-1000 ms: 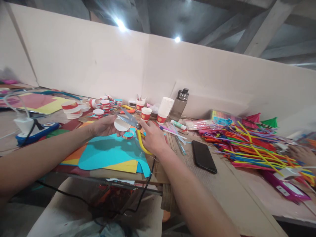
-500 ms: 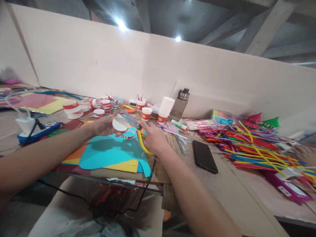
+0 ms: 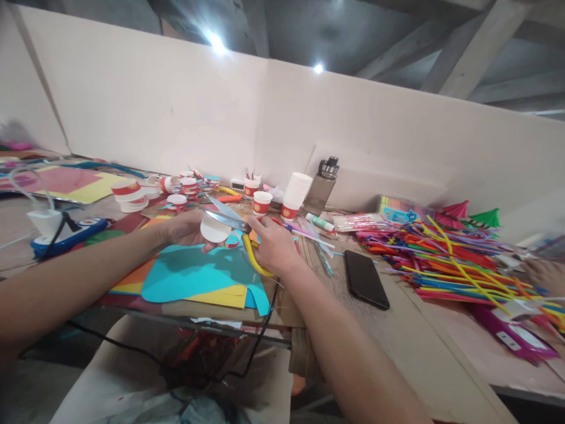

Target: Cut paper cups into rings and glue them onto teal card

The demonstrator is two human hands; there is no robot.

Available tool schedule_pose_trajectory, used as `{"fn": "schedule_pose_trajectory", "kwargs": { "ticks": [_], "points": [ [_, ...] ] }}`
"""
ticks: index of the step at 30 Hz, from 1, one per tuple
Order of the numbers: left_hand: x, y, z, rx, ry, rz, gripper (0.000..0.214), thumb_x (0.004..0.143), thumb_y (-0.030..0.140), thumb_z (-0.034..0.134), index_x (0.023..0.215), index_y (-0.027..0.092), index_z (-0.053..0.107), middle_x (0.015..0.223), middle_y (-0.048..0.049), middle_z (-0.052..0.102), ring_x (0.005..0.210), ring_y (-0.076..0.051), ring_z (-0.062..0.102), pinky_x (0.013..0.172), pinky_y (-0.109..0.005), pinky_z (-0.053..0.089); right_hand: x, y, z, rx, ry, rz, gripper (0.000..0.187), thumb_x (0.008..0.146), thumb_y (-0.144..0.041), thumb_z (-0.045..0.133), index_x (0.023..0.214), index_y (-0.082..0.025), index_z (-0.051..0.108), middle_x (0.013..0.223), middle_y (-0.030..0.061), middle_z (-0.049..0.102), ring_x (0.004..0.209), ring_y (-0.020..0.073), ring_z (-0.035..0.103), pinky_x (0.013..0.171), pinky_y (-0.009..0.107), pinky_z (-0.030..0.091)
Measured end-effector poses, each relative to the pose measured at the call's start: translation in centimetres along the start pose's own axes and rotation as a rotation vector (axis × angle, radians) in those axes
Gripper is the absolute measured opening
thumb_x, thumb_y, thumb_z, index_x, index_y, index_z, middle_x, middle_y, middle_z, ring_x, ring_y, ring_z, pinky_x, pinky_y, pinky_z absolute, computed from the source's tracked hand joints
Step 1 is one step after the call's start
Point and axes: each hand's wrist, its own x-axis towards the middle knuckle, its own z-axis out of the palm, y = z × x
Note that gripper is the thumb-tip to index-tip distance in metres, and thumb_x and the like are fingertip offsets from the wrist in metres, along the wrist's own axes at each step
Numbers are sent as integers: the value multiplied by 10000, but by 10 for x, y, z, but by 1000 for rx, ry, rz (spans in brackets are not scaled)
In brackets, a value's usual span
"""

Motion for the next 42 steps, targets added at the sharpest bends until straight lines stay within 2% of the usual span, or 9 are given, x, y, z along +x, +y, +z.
{"fn": "schedule_pose_trajectory", "kwargs": {
  "ticks": [3,10,14,19,24,26,31,36,42],
  "points": [
    [1,-2,-1,-24,-28,-37,474,820,519,688,951,64,714,837,-160,736,590,-178,659,507,-262,528,-1,-1,1,1,4,-2,399,893,-276,556,1266,-144,603,1078,145,675,902,266,623,718,337,436],
    [-2,5,-5,-31,82,83,494,823,546,684,1063,114,677,893,-138,741,601,-155,650,533,-246,515,1,1,4,261,146,93,319,938,-352,518,1165,-152,620,813,59,643,688,182,541,641,297,394],
    [-1,8,-2,-2,134,109,508,814,557,683,1092,131,658,893,-133,738,567,-149,641,514,-248,506,3,3,5,298,183,97,357,928,-384,539,1195,-154,599,941,98,641,801,215,567,724,331,441],
    [0,7,1,1,115,112,509,791,559,713,1051,123,670,873,-130,740,572,-155,645,508,-249,509,0,0,9,252,110,66,439,913,-308,547,1331,-174,532,1148,152,617,1018,284,589,841,393,478],
    [1,6,1,2,36,64,473,820,544,691,1007,110,669,877,-139,741,599,-162,651,527,-254,518,-1,-1,11,248,108,65,423,908,-332,558,1296,-165,553,1127,154,628,996,283,595,834,391,480],
    [2,5,1,-9,54,97,474,819,542,696,1054,132,661,912,-122,733,636,-166,662,547,-259,526,0,1,13,295,147,114,403,924,-382,540,1258,-159,569,1085,143,647,945,264,599,796,370,472],
    [8,4,3,98,239,233,563,737,449,802,1202,182,628,981,-82,679,796,-167,652,633,-245,523,5,5,11,409,210,264,293,904,-402,539,1052,-158,607,868,79,639,765,211,547,700,323,424],
    [13,1,-1,536,519,310,603,647,215,833,1206,196,608,1186,-72,639,936,-165,631,799,-276,521,5,5,8,423,245,313,223,874,-335,543,1018,-174,595,811,46,607,727,191,493,673,300,379],
    [14,0,-9,941,676,377,566,665,179,744,1212,183,596,1274,-108,581,1091,-243,618,875,-368,534,5,4,7,399,225,322,207,863,-324,531,1001,-182,594,782,43,591,706,191,477,639,295,357]
  ]
}}
